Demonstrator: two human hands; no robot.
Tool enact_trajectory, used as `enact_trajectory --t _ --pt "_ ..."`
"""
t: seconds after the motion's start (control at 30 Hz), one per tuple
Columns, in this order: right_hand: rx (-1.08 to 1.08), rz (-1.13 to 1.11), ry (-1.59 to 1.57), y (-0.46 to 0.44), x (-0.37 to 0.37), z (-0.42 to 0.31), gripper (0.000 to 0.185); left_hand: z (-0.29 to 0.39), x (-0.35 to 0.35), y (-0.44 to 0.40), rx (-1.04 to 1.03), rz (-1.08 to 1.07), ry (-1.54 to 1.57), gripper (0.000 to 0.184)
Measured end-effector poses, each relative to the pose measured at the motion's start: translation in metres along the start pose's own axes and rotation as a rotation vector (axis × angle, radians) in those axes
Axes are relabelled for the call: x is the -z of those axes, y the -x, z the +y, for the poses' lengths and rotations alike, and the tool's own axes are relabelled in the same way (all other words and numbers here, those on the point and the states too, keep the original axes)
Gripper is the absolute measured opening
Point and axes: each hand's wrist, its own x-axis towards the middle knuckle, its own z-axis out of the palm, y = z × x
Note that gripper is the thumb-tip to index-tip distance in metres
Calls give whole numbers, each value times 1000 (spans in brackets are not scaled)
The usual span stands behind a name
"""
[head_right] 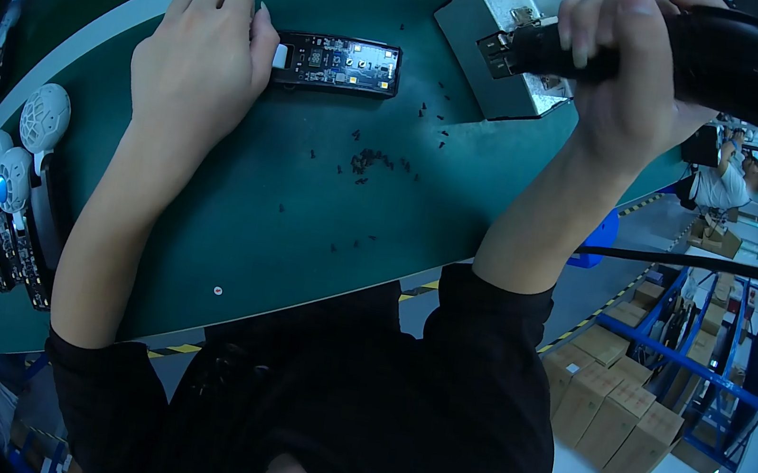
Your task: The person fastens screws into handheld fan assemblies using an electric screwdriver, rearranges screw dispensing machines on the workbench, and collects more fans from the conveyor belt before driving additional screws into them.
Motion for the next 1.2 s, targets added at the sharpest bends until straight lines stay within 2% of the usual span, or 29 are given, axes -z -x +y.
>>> enact_trajectory --t 0.1,0.13,0.17,0.23,0.53,0.63,0.73,0.87,0.9,0.97,1.07,1.2 --pt "0 -70 -230 11 2 -18 26 0 -2 0 6 17 -6 25" --pt "-28 -21 -140 15 1 -32 21 0 -2 0 6 23 -10 23" --pt "-33 -46 -198 16 12 -44 26 0 -2 1 11 11 -14 23" --pt "-25 -15 -196 18 18 -59 24 1 -1 0 23 -11 -22 23" --pt "-27 27 -158 23 2 -58 17 0 -2 1 25 -8 -20 25" --pt "-39 6 -187 20 -16 -52 15 1 0 1 27 -35 11 28" --pt "-57 -31 -201 19 -55 -36 14 -1 2 2 22 -71 42 23" --pt "-90 -110 -142 14 -101 -14 14 -2 -4 4 -21 -15 -36 27" --pt "-96 -195 -83 12 -102 -12 21 -2 -6 4 -23 0 -45 27" --pt "-114 -230 16 12 -110 -10 39 -1 -6 3 -15 2 -44 27" --pt "-111 -166 37 15 -120 -5 38 0 -3 3 11 -31 -19 27" --pt "-11 -207 -75 9 -109 16 38 1 1 2 28 -41 31 27"
